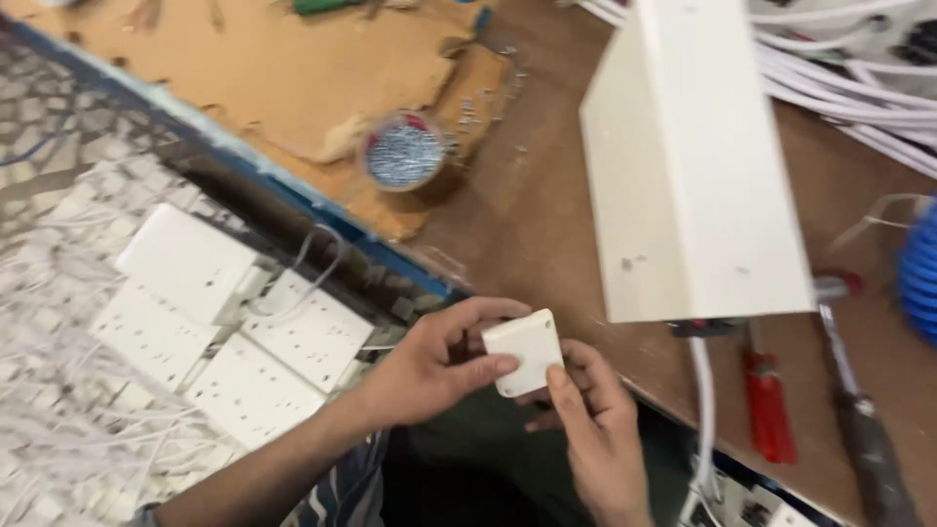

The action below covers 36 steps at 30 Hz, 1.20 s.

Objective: Assembling white electrical boxes, attaching covers and managing wires using a screwdriver.

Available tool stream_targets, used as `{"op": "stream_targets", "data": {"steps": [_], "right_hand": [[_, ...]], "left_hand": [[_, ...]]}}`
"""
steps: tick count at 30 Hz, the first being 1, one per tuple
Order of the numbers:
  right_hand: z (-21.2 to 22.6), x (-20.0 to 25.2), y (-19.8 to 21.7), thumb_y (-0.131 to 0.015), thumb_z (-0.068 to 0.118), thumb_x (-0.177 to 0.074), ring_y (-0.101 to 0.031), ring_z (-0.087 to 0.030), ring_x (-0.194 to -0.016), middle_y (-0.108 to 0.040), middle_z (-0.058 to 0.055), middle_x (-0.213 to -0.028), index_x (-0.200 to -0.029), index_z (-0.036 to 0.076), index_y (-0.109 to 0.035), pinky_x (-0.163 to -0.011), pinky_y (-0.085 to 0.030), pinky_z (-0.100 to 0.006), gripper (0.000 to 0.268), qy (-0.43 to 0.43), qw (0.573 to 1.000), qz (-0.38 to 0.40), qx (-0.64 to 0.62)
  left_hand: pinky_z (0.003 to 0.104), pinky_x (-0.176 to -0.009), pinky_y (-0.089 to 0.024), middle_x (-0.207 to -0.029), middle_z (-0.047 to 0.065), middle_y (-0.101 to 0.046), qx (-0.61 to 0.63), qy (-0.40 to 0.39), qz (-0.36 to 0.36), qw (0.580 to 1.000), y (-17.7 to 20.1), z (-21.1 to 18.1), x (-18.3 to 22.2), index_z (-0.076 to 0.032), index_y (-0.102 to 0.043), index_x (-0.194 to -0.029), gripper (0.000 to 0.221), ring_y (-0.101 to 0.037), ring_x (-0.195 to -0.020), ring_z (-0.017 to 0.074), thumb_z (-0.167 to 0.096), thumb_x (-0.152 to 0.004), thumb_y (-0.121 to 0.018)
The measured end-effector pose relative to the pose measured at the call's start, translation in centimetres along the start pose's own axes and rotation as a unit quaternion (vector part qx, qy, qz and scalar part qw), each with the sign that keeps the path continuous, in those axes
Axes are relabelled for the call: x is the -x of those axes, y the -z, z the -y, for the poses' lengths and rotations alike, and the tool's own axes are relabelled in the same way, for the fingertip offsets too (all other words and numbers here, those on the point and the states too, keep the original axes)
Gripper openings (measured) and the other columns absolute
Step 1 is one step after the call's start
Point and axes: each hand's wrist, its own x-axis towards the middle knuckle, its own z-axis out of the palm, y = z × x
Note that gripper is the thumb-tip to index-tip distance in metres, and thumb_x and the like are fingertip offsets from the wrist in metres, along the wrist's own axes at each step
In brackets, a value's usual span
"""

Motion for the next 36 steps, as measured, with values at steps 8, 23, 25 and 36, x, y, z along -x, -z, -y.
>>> {"op": "stream_targets", "data": {"steps": [8, 23, 25, 36], "right_hand": [[1.4, -6.7, -3.4, -0.063, 0.014, -0.098, -0.071, -0.016, -0.088, -0.076, -0.011, -0.107, -0.132, -0.003, -0.064, -0.075, -0.059, -0.03, 0.039, 0.008, 0.982, 0.188, 0.02], [1.1, -12.3, -5.5, -0.064, 0.017, -0.102, -0.068, -0.013, -0.085, -0.071, -0.008, -0.101, -0.139, -0.006, -0.058, -0.072, -0.055, -0.025, 0.044, 0.026, 0.982, 0.156, -0.101], [0.8, -12.4, -5.1, -0.064, 0.018, -0.105, -0.065, -0.012, -0.084, -0.072, -0.009, -0.102, -0.141, -0.007, -0.058, -0.069, -0.051, -0.023, 0.045, 0.034, 0.977, 0.179, -0.109], [1.0, -12.2, -5.2, -0.061, 0.014, -0.103, -0.068, -0.014, -0.087, -0.072, -0.009, -0.106, -0.139, -0.005, -0.055, -0.075, -0.056, -0.027, 0.042, 0.029, 0.97, 0.176, -0.163]], "left_hand": [[0.026, -0.091, -0.057, -0.116, 0.004, -0.072, 0.039, -0.014, -0.01, 0.999, 6.6, -0.9, 0.9, 0.002, -0.056, -0.142, 0.046, -0.067, -0.107, 0.0085, -0.014, -0.101, -0.069], [0.051, -0.073, -0.056, -0.09, 0.016, -0.074, -0.657, -0.07, -0.115, 0.741, 14.5, -9.8, -8.8, -0.011, -0.08, -0.098, 0.024, -0.07, -0.082, 0.0373, -0.028, -0.082, -0.081], [0.051, -0.075, -0.056, -0.087, 0.017, -0.073, -0.679, -0.023, -0.092, 0.728, 14.4, -9.8, -9.6, -0.014, -0.081, -0.091, 0.017, -0.07, -0.083, 0.0385, -0.027, -0.082, -0.079], [0.049, -0.069, -0.054, -0.089, 0.015, -0.073, -0.615, -0.156, -0.176, 0.753, 13.2, -9.8, -7.1, -0.005, -0.074, -0.093, 0.011, -0.069, -0.08, 0.0375, -0.016, -0.092, -0.073]]}}
